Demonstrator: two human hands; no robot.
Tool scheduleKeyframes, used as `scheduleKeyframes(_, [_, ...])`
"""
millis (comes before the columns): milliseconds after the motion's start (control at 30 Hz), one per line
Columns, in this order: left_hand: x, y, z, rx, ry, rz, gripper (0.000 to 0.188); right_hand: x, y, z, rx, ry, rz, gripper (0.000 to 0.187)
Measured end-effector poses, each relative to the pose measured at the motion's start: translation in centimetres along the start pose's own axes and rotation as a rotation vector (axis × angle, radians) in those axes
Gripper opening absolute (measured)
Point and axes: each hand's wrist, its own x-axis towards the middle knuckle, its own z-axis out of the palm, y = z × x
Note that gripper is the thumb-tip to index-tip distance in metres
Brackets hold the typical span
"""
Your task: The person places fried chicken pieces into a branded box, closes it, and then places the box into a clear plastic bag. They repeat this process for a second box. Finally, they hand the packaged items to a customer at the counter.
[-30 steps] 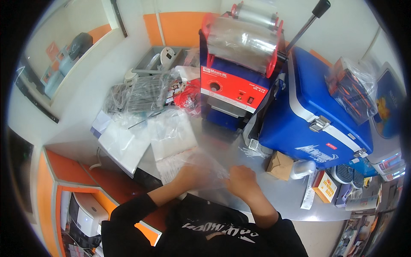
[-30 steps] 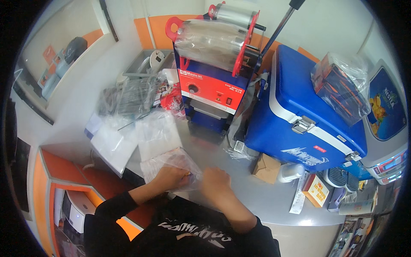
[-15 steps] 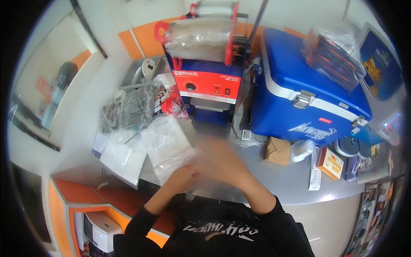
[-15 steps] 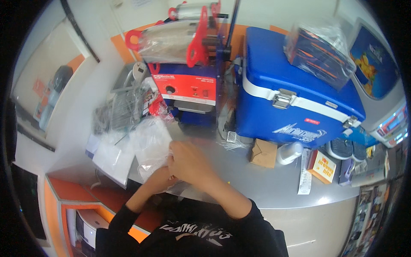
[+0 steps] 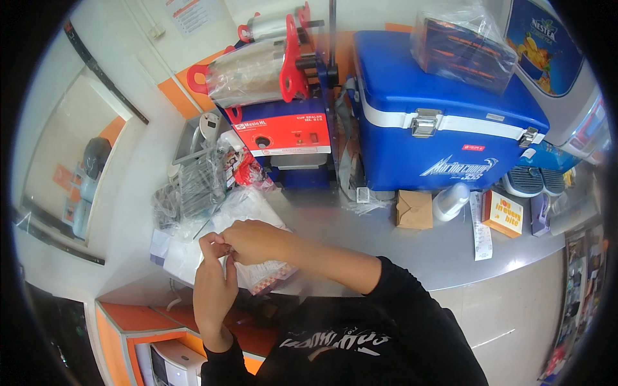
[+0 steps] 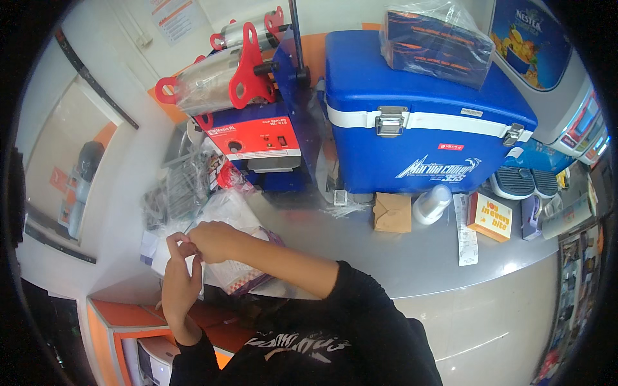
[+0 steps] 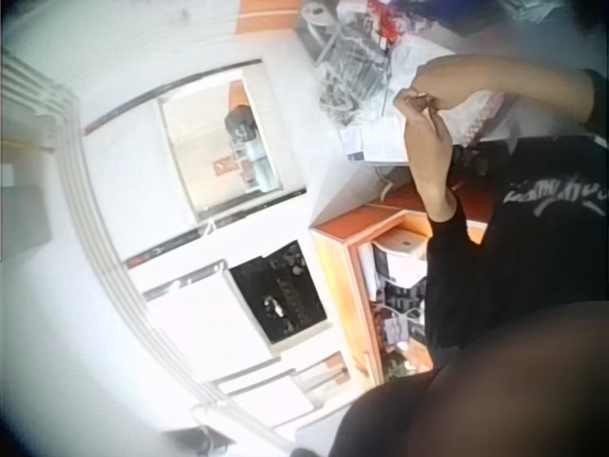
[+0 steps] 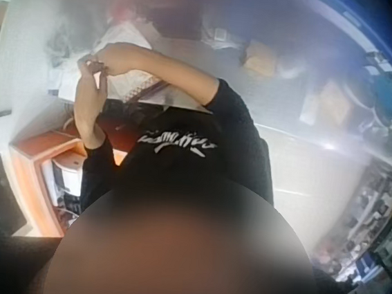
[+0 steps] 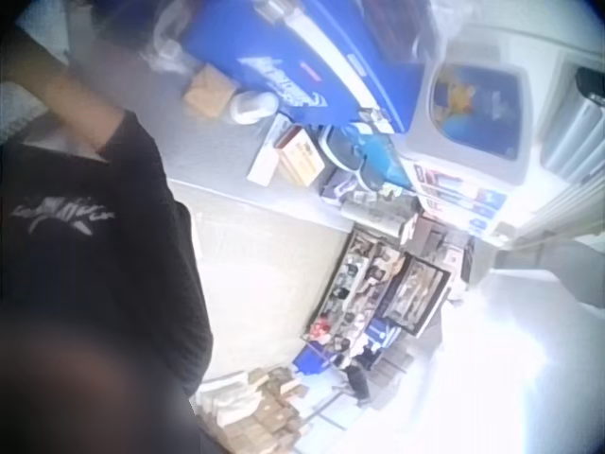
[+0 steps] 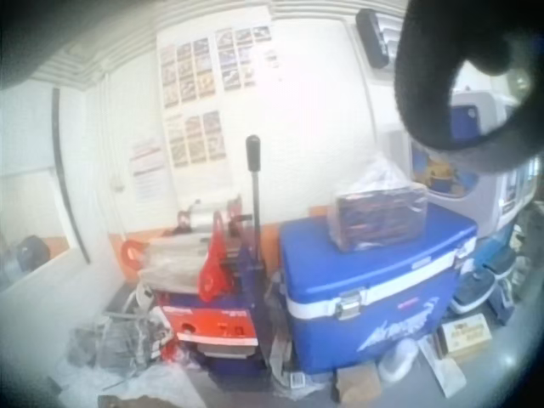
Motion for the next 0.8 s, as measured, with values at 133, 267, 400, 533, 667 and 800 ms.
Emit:
scheduleKeyframes(133, [-1.4, -2.6, 1.0, -0.07, 0.203, 0.052, 0.067, 1.3, 1.0, 1.2, -0.082, -0.017, 0.024, 0.024])
scheduleKeyframes(267, [-3.9, -8.4, 7.4, -0.091, 0.457, 0.164, 0.084, 2.4, 1.3, 2.7, -0.136, -0.031, 0.002, 0.023])
scheduleKeyframes(400, [-4.9, -13.4, 15.3, -0.44, 0.109, -0.122, 0.044, 3.0, 0.7, 4.2, -0.123, -0.284, -0.079, 0.036])
scheduleKeyframes(533, [-4.2, -14.5, 17.5, -0.612, 0.205, -0.308, 0.02, 1.0, 3.6, 3.6, -0.435, 0.045, 0.107, 0.08])
scheduleKeyframes(667, [-3.0, -13.2, 16.9, -0.548, 0.248, -0.384, 0.018, -1.2, 9.7, 3.2, -0.321, -0.229, 0.323, 0.097])
scheduleKeyframes(800, [-2.2, -12.8, 15.4, -0.65, 0.111, -0.267, 0.046, -1.2, 14.4, 5.6, -0.007, -0.364, 0.205, 0.059])
